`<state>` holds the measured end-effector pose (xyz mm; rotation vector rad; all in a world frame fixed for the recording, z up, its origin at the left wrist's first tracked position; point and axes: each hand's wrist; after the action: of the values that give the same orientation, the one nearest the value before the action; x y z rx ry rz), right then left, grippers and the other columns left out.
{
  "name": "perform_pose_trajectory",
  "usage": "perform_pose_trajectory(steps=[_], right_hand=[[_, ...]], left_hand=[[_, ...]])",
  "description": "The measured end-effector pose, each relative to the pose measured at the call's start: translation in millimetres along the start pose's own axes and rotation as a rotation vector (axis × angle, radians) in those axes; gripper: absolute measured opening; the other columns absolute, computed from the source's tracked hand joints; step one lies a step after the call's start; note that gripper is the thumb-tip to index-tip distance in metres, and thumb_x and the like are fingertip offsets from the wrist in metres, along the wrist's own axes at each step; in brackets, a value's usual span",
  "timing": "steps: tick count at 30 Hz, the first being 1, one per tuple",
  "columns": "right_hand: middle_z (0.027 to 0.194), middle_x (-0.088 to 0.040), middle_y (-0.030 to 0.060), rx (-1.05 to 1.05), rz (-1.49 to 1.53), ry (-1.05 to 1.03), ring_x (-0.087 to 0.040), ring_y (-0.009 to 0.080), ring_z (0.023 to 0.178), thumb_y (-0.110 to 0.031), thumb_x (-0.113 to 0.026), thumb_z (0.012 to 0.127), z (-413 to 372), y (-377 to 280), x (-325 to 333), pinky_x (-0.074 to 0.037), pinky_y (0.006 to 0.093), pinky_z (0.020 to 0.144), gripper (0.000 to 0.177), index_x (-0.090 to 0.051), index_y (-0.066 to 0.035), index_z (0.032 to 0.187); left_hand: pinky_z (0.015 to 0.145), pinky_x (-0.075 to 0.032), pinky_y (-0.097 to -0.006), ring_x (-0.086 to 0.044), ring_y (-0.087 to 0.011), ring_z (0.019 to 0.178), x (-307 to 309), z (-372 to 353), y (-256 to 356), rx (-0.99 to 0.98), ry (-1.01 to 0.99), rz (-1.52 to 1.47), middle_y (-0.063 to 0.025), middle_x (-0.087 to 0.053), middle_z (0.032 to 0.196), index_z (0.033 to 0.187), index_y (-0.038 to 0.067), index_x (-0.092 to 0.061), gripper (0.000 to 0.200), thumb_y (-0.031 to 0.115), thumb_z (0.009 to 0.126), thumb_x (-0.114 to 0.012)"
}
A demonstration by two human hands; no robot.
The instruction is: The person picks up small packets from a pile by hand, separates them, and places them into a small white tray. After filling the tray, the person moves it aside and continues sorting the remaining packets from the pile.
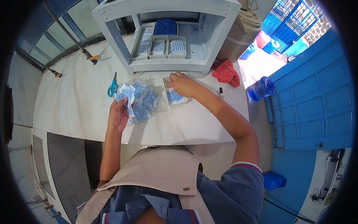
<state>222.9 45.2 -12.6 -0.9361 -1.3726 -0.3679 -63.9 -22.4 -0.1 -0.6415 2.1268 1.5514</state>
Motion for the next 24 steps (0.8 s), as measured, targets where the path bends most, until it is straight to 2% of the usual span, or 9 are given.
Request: perform_pose_trajectory(steps=[4, 11, 13, 14, 16, 17, 19, 23, 24], right_hand=[[0.104, -0.052, 0.0092, 0.000, -0.148, 0.264, -0.045, 0.0264, 0.108, -0.001, -0.060, 0.074, -6, -7, -10, -0.037, 0.0387, 0.090, 0.038, -0.060, -0.009, 0.111], [0.108, -0.053, 0.0104, -0.054, -0.063, 0.240, -0.044, 0.0275, 0.110, -0.010, -0.063, 0.075, -12, -16, -10, -0.035, 0.0386, 0.096, 0.040, -0.057, -0.007, 0.114], [0.109, -0.053, 0.0086, 0.035, 0.082, 0.426, -0.049, 0.0230, 0.107, -0.010, -0.068, 0.076, -2, -26, 0, -0.040, 0.0346, 0.090, 0.043, -0.054, -0.006, 0.117], [0.109, -0.053, 0.0086, 0.039, 0.084, 0.425, -0.049, 0.0230, 0.107, -0.010, -0.068, 0.076, 4, -35, 0, -0.040, 0.0346, 0.090, 0.043, -0.054, -0.006, 0.117], [0.099, -0.058, 0.0074, -0.300, 1.061, 0.345, -0.057, 0.0146, 0.089, -0.010, -0.067, 0.082, 21, -74, 6, -0.047, 0.0272, 0.076, 0.034, -0.054, -0.002, 0.112], [0.099, -0.058, 0.0074, -0.297, 1.061, 0.347, -0.057, 0.0146, 0.089, -0.010, -0.067, 0.082, 27, -84, 1, -0.047, 0.0272, 0.076, 0.034, -0.054, -0.002, 0.112], [0.090, -0.060, 0.0047, -0.173, 1.222, 0.506, -0.057, 0.0075, 0.075, -0.009, -0.064, 0.085, 38, -98, -11, -0.046, 0.0204, 0.066, 0.027, -0.054, 0.001, 0.109], [0.086, -0.062, 0.0036, -0.226, 1.056, 0.575, -0.056, 0.0064, 0.073, -0.005, -0.064, 0.085, 54, -98, -23, -0.046, 0.0195, 0.066, 0.026, -0.055, 0.002, 0.108], [0.082, -0.064, 0.0058, -0.234, 1.057, 0.595, -0.059, 0.0093, 0.071, -0.007, -0.065, 0.083, 57, -100, -22, -0.047, 0.0227, 0.065, 0.024, -0.057, 0.001, 0.105]], left_hand=[[0.072, -0.056, -0.0295, -0.064, -0.0144, 0.083, 0, 5, -3, 0.000, -0.015, 0.014, -0.0053, -0.064, 0.097, 0.108, 0.004, -0.054, 0.023, 0.000, 0.086, -0.057], [0.073, -0.054, -0.0293, -0.064, -0.0147, 0.084, -8, 9, -9, -0.052, -0.066, 0.095, -0.0058, -0.064, 0.098, 0.109, 0.004, -0.054, 0.024, -0.002, 0.085, -0.057], [0.075, -0.054, -0.0289, -0.064, -0.0149, 0.085, -12, 10, -10, -0.044, -0.069, 0.097, -0.0059, -0.064, 0.098, 0.109, 0.004, -0.054, 0.025, -0.002, 0.085, -0.058], [0.076, -0.053, -0.0285, -0.063, -0.0150, 0.086, -14, 10, -11, -0.028, -0.078, 0.097, -0.0060, -0.064, 0.099, 0.110, 0.003, -0.054, 0.026, -0.002, 0.085, -0.058], [0.079, -0.052, -0.0285, -0.063, -0.0148, 0.089, -18, 11, -13, -0.024, -0.075, 0.100, -0.0057, -0.063, 0.100, 0.111, 0.004, -0.053, 0.029, -0.004, 0.084, -0.058], [0.080, -0.052, -0.0285, -0.063, -0.0148, 0.089, -18, 13, -15, -0.022, -0.092, 0.083, -0.0056, -0.063, 0.100, 0.112, 0.004, -0.053, 0.030, -0.004, 0.084, -0.058], [0.081, -0.051, -0.0287, -0.062, -0.0144, 0.090, -18, 13, -14, -0.020, -0.107, 0.062, -0.0054, -0.062, 0.102, 0.113, 0.004, -0.052, 0.033, -0.006, 0.082, -0.058], [0.081, -0.051, -0.0278, -0.062, -0.0136, 0.090, -13, 12, -10, -0.032, -0.075, 0.029, -0.0055, -0.063, 0.101, 0.112, 0.004, -0.052, 0.033, -0.007, 0.082, -0.058], [0.080, -0.051, -0.0271, -0.062, -0.0133, 0.089, -11, 13, -9, -0.038, -0.075, 0.032, -0.0053, -0.063, 0.100, 0.112, 0.004, -0.052, 0.033, -0.008, 0.082, -0.058]])
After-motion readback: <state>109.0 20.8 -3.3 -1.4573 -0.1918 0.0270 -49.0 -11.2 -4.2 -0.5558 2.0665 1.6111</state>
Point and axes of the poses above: each hand's wrist, its own z-axis towards the middle knuckle, its own x-axis out of the back of the hand, y = z × x
